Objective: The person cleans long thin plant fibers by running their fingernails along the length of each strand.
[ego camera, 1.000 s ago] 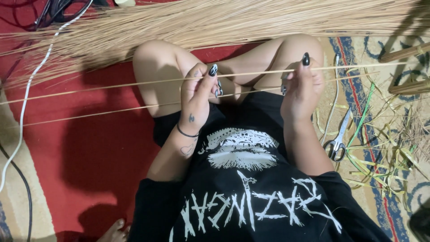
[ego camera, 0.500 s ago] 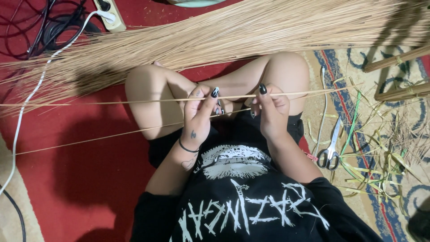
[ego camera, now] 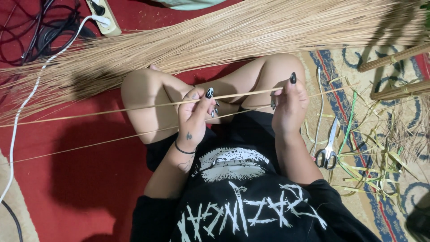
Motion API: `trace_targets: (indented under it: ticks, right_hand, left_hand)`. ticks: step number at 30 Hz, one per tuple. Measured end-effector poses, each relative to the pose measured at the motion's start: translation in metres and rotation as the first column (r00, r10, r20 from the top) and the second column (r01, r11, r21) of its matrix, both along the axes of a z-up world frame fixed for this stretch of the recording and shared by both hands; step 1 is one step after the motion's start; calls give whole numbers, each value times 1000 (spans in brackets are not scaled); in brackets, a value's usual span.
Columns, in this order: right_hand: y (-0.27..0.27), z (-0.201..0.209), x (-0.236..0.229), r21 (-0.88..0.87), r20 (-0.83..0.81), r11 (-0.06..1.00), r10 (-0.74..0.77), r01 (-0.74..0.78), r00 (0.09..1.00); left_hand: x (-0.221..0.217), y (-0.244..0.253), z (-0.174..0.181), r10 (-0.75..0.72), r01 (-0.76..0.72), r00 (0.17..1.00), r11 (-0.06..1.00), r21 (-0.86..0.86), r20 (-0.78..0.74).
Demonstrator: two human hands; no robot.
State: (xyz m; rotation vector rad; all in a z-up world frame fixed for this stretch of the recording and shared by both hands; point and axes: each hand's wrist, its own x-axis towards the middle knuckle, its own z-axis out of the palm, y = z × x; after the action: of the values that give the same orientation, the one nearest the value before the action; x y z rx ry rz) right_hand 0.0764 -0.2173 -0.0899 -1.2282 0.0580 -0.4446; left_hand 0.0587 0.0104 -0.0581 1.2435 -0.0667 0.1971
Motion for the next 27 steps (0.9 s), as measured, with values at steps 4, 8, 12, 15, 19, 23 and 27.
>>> trace_targets:
  ticks: [4,8,12,15,19,23,27]
  right_hand:
    - [33,13,-13,-36,-8,999,12,-12,1000]
    - [39,19,-15,-172,21,971,172,-165,985]
    - [20,15,-7,-95,63,993,73,-67,995]
    - [20,15,-7,-76,60,996,52,-47,997]
    - [35,19,-12,32,74,989,144,-147,987]
    - [15,23,-5,-21,157,997,70,-68,985]
    - [31,36,-8,31,125,998,49,-53,991]
  left_hand:
    - [-3,-10,2,-19,17,999,998,58,42]
    - [-6,-15,17,-118,119,993,992,-37,9]
    - [-4,3,0,-10,11,1000,998,-67,10]
    - [0,1,3,54,-56,998,994,-93,-17]
    - [-3,-7,3,50,-49,998,998,-35,32]
    - [-1,7,-2,135,-134,990,991,-32,35]
    - [-4,-1,8,134,-132,991,989,-72,14]
